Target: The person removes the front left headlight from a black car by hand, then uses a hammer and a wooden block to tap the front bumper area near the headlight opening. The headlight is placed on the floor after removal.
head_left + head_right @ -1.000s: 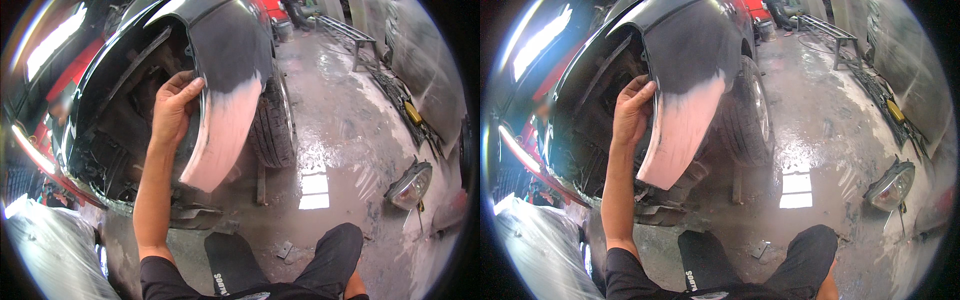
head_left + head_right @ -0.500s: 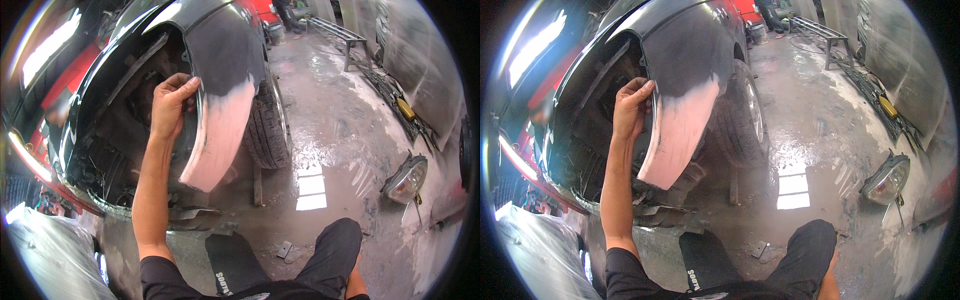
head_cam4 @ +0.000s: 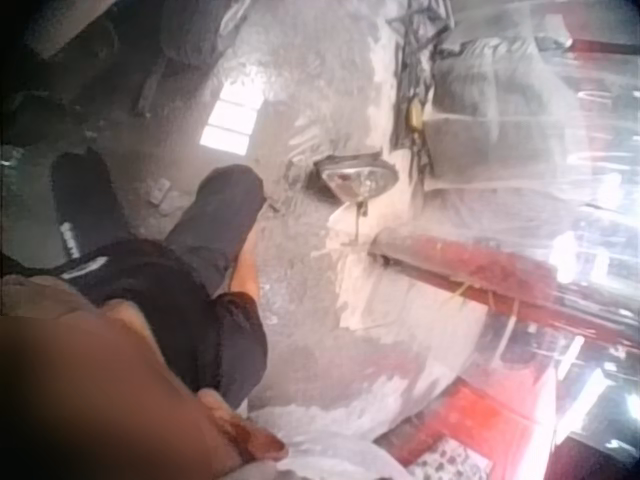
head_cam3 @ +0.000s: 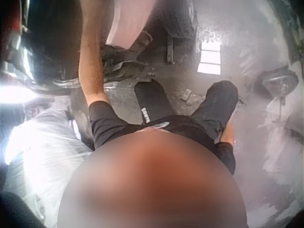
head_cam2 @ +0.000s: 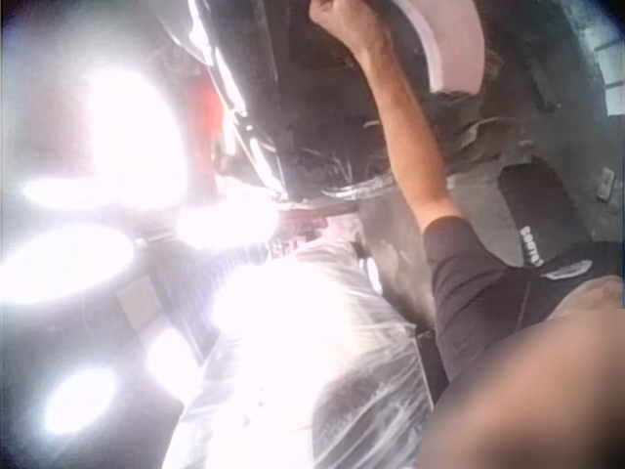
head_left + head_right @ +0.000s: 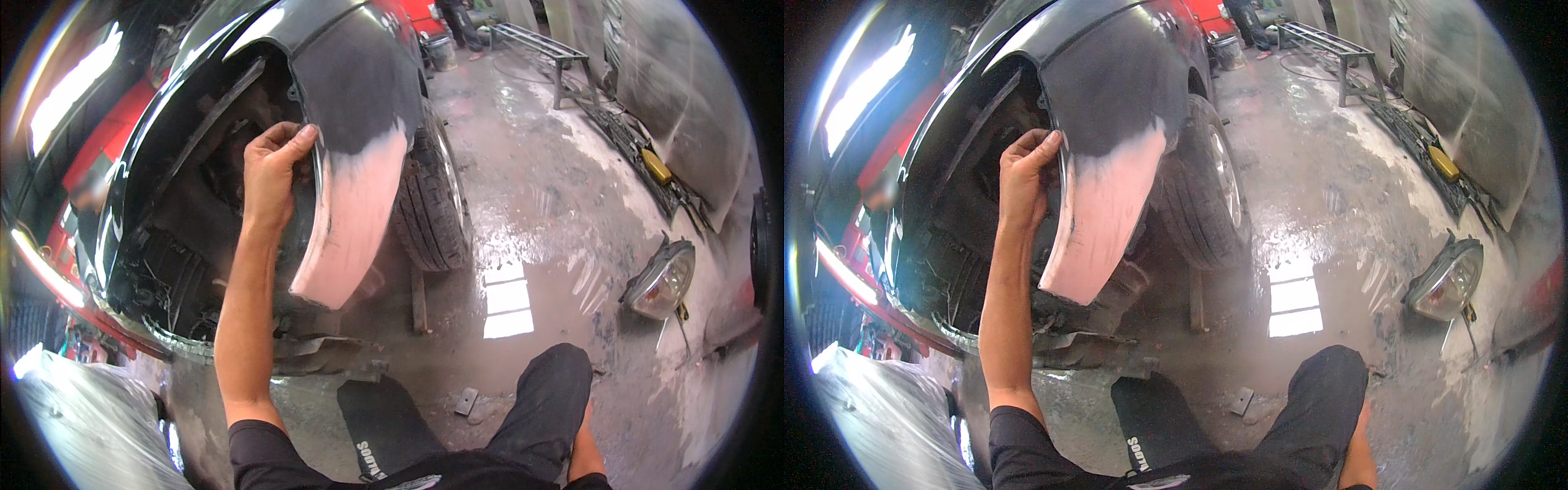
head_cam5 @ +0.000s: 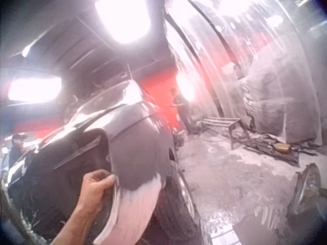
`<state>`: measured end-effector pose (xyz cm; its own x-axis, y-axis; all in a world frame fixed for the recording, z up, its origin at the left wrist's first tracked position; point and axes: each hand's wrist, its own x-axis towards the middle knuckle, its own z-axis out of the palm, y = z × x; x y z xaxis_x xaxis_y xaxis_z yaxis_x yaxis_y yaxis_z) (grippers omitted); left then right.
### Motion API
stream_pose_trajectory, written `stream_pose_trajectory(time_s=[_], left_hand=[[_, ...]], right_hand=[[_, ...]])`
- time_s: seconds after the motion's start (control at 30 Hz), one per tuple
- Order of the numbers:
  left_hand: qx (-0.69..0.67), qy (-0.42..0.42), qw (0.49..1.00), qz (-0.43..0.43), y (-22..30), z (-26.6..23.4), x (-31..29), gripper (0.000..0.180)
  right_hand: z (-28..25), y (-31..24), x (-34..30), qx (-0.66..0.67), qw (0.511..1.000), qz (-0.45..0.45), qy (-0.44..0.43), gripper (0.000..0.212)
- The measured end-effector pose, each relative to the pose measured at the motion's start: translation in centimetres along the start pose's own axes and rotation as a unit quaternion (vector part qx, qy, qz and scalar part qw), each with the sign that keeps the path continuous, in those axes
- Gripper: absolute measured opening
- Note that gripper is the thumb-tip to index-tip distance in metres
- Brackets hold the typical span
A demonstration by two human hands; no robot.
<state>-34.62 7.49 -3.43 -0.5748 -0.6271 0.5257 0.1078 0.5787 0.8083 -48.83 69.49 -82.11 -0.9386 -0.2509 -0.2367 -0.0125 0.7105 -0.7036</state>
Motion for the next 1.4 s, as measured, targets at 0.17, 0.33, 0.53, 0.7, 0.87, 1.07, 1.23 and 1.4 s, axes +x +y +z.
stream_pose_trajectory(time_s=[0.17,0.33,0.53,0.7,0.87,1.07,1.23,1.4], left_hand=[[-0.112,-0.036,0.992,-0.044,0.6,-0.5,0.1,0.036],[0.031,-0.051,0.998,0.008,0.5,-0.8,0.6,0.032],[0.031,-0.063,0.997,0.015,0.4,-0.9,1.5,0.031],[0.046,-0.039,0.997,0.038,0.5,-0.4,1.4,0.030],[0.052,-0.012,0.998,0.043,0.6,0.0,0.9,0.028],[0.059,-0.001,0.998,0.033,0.0,-0.3,1.2,0.027],[0.004,-0.063,0.998,0.001,-0.1,-0.9,1.2,0.031],[0.014,-0.048,0.999,0.023,-0.4,-0.5,0.8,0.033]], right_hand=[[0.4,0.6,0.3,0.075,0.995,0.060,-0.029,0.043],[2.6,3.5,1.3,0.129,0.985,0.112,-0.035,0.046],[1.8,2.6,1.1,0.102,0.986,0.131,-0.035,0.050],[1.0,0.7,0.8,0.112,0.980,0.160,-0.035,0.052],[1.0,0.6,0.4,0.098,0.984,0.146,-0.034,0.052],[0.4,0.3,0.2,0.076,0.987,0.134,-0.037,0.052],[-0.1,-0.4,0.0,0.061,0.989,0.127,-0.038,0.053],[-0.4,-0.8,-0.4,0.053,0.990,0.122,-0.039,0.053]])
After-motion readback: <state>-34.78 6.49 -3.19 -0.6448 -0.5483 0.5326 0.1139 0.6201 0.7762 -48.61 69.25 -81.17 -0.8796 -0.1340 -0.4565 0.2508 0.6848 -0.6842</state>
